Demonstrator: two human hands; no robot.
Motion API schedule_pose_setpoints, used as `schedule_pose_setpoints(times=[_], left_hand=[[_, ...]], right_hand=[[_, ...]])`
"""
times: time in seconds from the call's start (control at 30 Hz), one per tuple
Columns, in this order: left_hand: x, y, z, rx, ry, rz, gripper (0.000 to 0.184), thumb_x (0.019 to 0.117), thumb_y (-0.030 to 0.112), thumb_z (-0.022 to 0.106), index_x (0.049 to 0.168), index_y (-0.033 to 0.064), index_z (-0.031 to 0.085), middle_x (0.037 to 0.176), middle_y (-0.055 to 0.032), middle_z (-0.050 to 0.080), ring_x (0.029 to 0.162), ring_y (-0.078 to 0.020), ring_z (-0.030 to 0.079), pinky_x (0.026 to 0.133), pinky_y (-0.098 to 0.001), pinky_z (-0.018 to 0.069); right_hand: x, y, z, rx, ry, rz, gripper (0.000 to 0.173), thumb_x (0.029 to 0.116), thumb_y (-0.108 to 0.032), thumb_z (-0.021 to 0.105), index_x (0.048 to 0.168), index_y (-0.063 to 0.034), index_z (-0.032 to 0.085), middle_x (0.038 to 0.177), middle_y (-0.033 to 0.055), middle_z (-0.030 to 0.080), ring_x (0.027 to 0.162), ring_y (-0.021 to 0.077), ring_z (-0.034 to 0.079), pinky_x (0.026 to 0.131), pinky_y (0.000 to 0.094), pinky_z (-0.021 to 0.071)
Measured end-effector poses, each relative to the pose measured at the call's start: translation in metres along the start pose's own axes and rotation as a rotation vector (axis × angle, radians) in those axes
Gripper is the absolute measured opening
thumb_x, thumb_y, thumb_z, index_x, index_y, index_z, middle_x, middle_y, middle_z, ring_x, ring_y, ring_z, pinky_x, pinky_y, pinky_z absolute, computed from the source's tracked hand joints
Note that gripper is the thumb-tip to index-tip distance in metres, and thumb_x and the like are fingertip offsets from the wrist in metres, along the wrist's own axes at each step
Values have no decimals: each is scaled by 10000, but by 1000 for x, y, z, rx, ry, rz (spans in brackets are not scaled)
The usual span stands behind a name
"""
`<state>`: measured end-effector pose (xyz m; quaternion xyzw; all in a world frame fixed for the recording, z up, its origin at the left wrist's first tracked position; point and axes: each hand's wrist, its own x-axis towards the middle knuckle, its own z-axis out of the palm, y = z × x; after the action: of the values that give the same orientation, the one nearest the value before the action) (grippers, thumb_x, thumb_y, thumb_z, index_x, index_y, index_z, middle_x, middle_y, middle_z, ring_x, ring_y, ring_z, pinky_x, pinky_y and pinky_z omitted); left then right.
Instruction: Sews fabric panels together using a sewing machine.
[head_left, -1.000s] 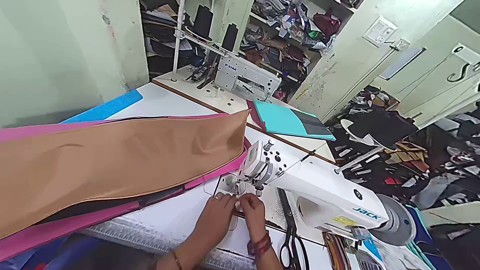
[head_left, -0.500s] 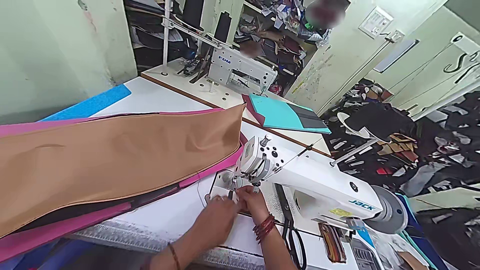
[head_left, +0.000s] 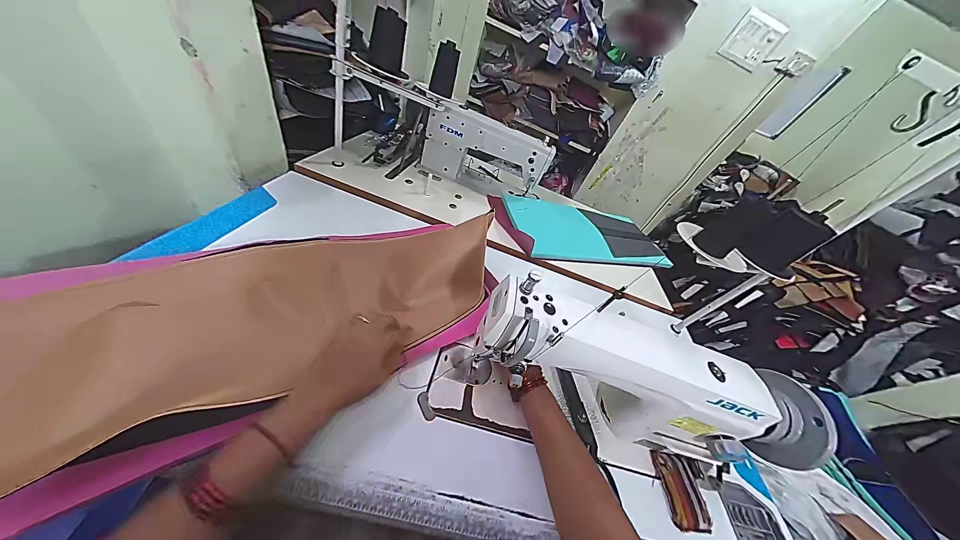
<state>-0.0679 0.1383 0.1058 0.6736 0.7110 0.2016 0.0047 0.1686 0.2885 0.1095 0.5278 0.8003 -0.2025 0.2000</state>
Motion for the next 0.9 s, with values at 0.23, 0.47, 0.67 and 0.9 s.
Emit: schedule_pose_setpoints(times=[0.23, 0.47, 0.67, 0.9], left_hand=[[-30, -115, -31, 141, -360, -235, 668, 1018, 628, 401, 1615, 340, 328, 1730, -44, 156, 1589, -399, 57, 1135, -807, 31], [-81, -32, -15, 95, -248, -523, 660, 1027, 581, 440, 1618, 310, 327, 1720, -108, 174, 1567, -483, 43, 1084, -856, 41], [-76, 25, -37, 191, -233, -291, 636, 1035, 422, 426, 1571, 80, 413, 1654, -241, 291, 1532, -541, 159, 1119, -828, 46], [4, -16, 9, -17, -443, -46, 533, 1021, 465, 500, 1546, 392, 453, 1716, -23, 213, 1583, -426, -22, 1106, -825, -53]], right_hand=[[1, -9, -7, 94, -28, 72, 493, 1038, -106, 561, 1462, 116, 442, 1557, 288, 418, 1495, 382, 358, 1230, 470, 262], [-1, 4, -13, -62, 7, -111, 488, 1071, -166, 511, 1418, 172, 453, 1492, 363, 450, 1441, 456, 408, 1210, 515, 280], [-26, -13, -26, -29, -9, 7, 480, 1058, -100, 511, 1459, 148, 422, 1555, 327, 398, 1499, 433, 331, 1227, 528, 237], [-52, -10, 80, 238, 996, -340, 325, 918, -219, 687, 1089, 50, 747, 1184, 290, 684, 1170, 479, 635, 969, 595, 516]])
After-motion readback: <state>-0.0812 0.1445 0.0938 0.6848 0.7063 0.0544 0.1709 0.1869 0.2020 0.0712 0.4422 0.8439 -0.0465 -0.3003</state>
